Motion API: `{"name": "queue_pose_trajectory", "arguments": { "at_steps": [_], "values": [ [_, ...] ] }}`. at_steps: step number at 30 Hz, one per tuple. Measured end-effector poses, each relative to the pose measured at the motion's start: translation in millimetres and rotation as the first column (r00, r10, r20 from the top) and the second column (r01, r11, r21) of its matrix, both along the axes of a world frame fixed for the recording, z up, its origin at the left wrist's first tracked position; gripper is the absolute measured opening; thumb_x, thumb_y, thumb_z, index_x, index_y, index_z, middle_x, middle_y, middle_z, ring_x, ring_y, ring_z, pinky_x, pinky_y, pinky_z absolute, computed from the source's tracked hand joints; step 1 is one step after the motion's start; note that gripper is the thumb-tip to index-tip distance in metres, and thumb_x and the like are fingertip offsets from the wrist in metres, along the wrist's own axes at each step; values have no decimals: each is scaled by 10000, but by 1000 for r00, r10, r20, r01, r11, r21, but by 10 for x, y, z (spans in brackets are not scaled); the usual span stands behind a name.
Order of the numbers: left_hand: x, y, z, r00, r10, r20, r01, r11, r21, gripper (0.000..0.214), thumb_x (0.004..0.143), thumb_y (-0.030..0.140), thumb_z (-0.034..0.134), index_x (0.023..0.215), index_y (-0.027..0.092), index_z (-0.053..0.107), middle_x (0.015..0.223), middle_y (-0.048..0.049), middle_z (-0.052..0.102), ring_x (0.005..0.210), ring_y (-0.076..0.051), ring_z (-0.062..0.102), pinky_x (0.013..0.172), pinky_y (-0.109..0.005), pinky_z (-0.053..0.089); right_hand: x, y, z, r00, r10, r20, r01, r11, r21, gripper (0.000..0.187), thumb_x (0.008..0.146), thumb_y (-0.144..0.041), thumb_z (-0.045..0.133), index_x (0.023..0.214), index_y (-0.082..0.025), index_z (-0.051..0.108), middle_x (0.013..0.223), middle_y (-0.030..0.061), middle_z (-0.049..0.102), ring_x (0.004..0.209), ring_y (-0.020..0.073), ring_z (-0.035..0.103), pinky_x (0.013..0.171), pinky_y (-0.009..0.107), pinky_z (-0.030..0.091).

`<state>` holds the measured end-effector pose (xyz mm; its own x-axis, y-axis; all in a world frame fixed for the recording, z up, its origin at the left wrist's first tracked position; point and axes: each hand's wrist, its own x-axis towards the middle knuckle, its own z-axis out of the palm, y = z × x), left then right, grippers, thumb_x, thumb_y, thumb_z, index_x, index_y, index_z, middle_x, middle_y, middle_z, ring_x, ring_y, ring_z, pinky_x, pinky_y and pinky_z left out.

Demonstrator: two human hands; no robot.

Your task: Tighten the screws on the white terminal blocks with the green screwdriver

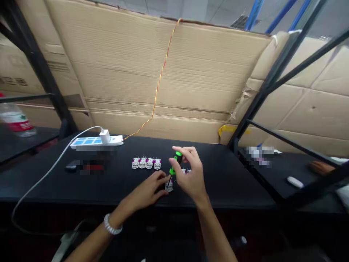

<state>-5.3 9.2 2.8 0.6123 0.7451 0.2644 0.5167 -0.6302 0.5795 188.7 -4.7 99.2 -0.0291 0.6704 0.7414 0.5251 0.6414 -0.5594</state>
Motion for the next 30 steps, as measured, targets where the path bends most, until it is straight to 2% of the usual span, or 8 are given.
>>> {"name": "queue_pose_trajectory", "arguments": {
  "at_steps": [4,9,14,19,23,25,27,30],
  "values": [
    [-2,8,-1,1000,-9,22,9,1000,6,456,1006,268,718,1449,249,612,1282,-92,614,1192,-264,608,1119,-429,523,23,-17,51,989,149,1,-148,987,-61,404,1075,-297,504,1460,-262,622,1241,92,682,1111,233,680,975,411,566],
    [0,-2,17,1000,0,6,0,1000,-5,486,1003,266,725,1472,248,599,1292,-94,608,1204,-269,607,1127,-439,520,10,-37,73,999,-18,50,17,1000,24,320,959,-329,728,1270,-258,746,1107,72,633,943,212,642,821,361,572],
    [-3,0,16,1000,-12,12,12,1000,-9,486,1006,255,719,1476,232,599,1304,-103,608,1211,-272,598,1131,-437,515,2,-63,79,990,141,20,-141,989,-33,440,1063,-258,503,1492,-274,599,1277,99,679,1165,248,678,1000,429,570],
    [2,10,-3,1000,-4,16,4,1000,-3,489,1000,262,726,1472,251,600,1286,-94,611,1186,-267,607,1106,-431,528,-29,-66,57,998,-23,50,20,998,51,340,956,-315,724,1294,-287,753,1110,71,605,972,224,645,907,415,589],
    [4,13,-9,999,-9,33,8,1000,10,455,1007,269,714,1451,254,615,1290,-95,614,1184,-263,605,1106,-428,525,-21,-50,-6,993,120,-22,-120,993,-23,477,1051,-280,560,1528,-286,578,1241,100,683,1119,245,687,1023,453,575],
    [3,13,-11,999,-7,41,7,1000,10,435,1008,274,712,1434,254,627,1287,-96,615,1185,-264,605,1112,-433,521,-25,-49,-15,984,180,-19,-180,983,-43,474,1068,-280,515,1540,-270,558,1321,121,687,1228,269,675,1088,483,549],
    [3,12,-10,999,-4,39,4,1000,8,408,1006,283,717,1406,254,644,1269,-91,616,1175,-265,607,1103,-431,526,-44,-51,-1,991,132,18,-131,991,-21,430,1028,-311,599,1455,-271,636,1302,119,664,1209,274,670,1046,465,572],
    [2,9,-2,1000,-2,27,2,1000,5,404,1000,278,728,1396,252,649,1262,-86,617,1183,-267,606,1107,-429,525,-68,-53,31,999,-3,42,2,1000,26,361,951,-324,722,1309,-279,729,1159,81,627,1001,230,666,875,392,607]
  ]
}}
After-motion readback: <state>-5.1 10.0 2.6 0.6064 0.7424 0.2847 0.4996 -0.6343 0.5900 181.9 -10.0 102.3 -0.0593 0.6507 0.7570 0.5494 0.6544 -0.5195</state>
